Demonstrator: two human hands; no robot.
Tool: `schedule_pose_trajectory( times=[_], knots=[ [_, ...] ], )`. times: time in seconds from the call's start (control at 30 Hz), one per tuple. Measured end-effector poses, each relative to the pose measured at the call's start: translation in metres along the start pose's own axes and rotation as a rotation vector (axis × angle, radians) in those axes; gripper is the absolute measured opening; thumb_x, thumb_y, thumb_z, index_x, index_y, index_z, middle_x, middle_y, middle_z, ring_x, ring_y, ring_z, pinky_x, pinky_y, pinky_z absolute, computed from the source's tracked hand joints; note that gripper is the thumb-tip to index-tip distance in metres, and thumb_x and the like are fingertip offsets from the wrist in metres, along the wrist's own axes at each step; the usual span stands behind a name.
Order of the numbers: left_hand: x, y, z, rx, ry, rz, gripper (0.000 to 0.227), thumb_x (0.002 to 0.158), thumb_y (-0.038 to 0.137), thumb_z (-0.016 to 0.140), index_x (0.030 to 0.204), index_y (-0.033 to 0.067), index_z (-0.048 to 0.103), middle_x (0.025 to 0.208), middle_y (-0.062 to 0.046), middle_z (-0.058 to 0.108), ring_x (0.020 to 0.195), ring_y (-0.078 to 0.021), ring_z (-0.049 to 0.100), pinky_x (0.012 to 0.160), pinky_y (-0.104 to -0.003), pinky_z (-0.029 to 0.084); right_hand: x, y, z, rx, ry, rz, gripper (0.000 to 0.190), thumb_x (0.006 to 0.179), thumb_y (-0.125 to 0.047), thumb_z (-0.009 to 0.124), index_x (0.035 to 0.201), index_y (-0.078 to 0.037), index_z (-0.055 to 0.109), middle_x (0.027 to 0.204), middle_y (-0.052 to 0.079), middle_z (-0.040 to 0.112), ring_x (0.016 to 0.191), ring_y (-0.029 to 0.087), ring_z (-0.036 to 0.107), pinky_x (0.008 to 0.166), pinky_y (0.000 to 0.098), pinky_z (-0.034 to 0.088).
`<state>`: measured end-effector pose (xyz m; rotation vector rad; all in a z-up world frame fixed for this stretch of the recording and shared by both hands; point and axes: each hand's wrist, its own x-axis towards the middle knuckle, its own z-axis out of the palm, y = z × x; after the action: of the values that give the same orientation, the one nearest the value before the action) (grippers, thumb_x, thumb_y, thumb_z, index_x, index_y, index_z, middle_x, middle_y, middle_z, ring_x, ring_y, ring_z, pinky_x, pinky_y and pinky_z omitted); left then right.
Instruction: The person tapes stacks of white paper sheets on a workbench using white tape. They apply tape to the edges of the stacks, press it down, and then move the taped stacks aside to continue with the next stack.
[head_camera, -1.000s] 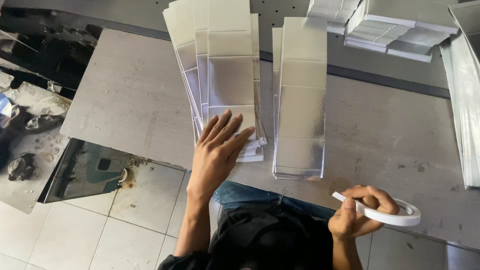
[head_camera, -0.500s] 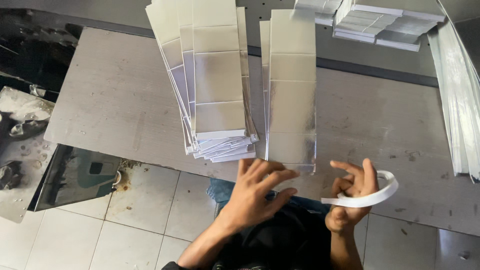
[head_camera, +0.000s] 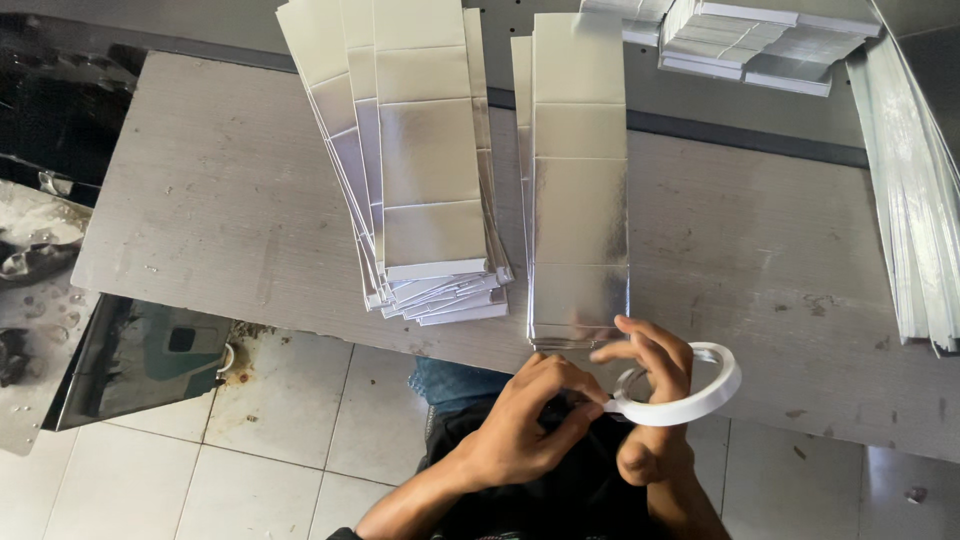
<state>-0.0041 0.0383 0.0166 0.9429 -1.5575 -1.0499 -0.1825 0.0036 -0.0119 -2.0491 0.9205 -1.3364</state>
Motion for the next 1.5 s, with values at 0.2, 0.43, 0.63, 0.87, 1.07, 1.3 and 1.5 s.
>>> schedule_pose_trajectory(
  times=[0.2, 0.43, 0.63, 0.87, 1.07, 1.3, 1.5],
  knots=[
    [0.001, 0.005, -0.014, 0.198, 0.160, 0.083, 0.013, 0.097, 0.009, 0.068, 0.103, 0.0097, 0.056, 0.092, -0.001, 0.065, 0.074, -0.0187, 0.057, 0.081, -0.034, 0.039, 0.017, -0.023, 0.018, 0.184, 0.225, 0.066, 0.057, 0.097, -0.012, 0.054, 0.147, -0.005, 0.028, 0.066, 0.010, 0.057, 0.056, 0.021, 0.051, 0.070, 0.0395, 0.051],
    [0.010, -0.008, -0.028, 0.481, 0.280, 0.005, 0.022, 0.098, 0.008, 0.057, 0.120, 0.0103, 0.061, 0.112, -0.011, 0.063, 0.097, -0.0293, 0.058, 0.086, -0.039, 0.044, 0.035, -0.030, 0.018, 0.003, 0.214, 0.205, 0.054, 0.098, -0.009, 0.055, 0.144, 0.003, 0.028, 0.072, 0.007, 0.057, 0.073, 0.018, 0.056, 0.084, 0.0333, 0.046],
    [0.009, -0.028, -0.032, 0.649, 0.186, -0.083, 0.043, 0.089, 0.000, 0.051, 0.126, 0.0173, 0.063, 0.114, -0.008, 0.060, 0.100, -0.0277, 0.056, 0.084, -0.042, 0.037, 0.043, -0.028, 0.023, -0.130, 0.043, 0.283, 0.050, 0.100, -0.009, 0.055, 0.144, 0.006, 0.036, 0.076, 0.006, 0.060, 0.077, 0.017, 0.062, 0.089, 0.0315, 0.049],
    [0.012, -0.030, -0.034, 0.619, 0.192, -0.102, 0.040, 0.091, 0.002, 0.048, 0.124, 0.0189, 0.064, 0.109, -0.003, 0.066, 0.096, -0.0264, 0.057, 0.080, -0.040, 0.036, 0.039, -0.014, 0.031, -0.382, -0.028, 0.291, 0.049, 0.100, -0.011, 0.059, 0.145, -0.001, 0.044, 0.087, 0.000, 0.071, 0.099, 0.025, 0.053, 0.101, 0.0388, 0.039],
    [0.012, -0.032, -0.034, 0.605, 0.203, -0.119, 0.034, 0.098, 0.006, 0.048, 0.123, 0.0207, 0.065, 0.105, -0.001, 0.067, 0.094, -0.0256, 0.056, 0.080, -0.040, 0.035, 0.043, -0.016, 0.028, -0.379, -0.054, 0.272, 0.046, 0.100, -0.011, 0.058, 0.143, -0.001, 0.045, 0.087, 0.000, 0.073, 0.096, 0.022, 0.054, 0.101, 0.0375, 0.039],
    [0.013, -0.031, -0.033, 0.605, 0.220, -0.114, 0.032, 0.097, 0.007, 0.053, 0.122, 0.0213, 0.066, 0.104, 0.000, 0.067, 0.091, -0.0247, 0.057, 0.080, -0.039, 0.036, 0.043, -0.016, 0.028, -0.370, -0.060, 0.288, 0.046, 0.101, -0.012, 0.058, 0.144, -0.002, 0.045, 0.086, 0.000, 0.072, 0.099, 0.023, 0.054, 0.104, 0.0381, 0.039],
    [0.020, -0.022, -0.035, 0.547, 0.285, -0.054, 0.022, 0.096, 0.011, 0.061, 0.114, 0.0164, 0.073, 0.088, -0.007, 0.066, 0.083, -0.0293, 0.063, 0.076, -0.038, 0.043, 0.045, -0.005, 0.025, -0.364, -0.052, 0.166, 0.045, 0.097, -0.009, 0.061, 0.140, 0.002, 0.052, 0.069, 0.000, 0.063, 0.077, 0.023, 0.055, 0.097, 0.0382, 0.040]
  ],
)
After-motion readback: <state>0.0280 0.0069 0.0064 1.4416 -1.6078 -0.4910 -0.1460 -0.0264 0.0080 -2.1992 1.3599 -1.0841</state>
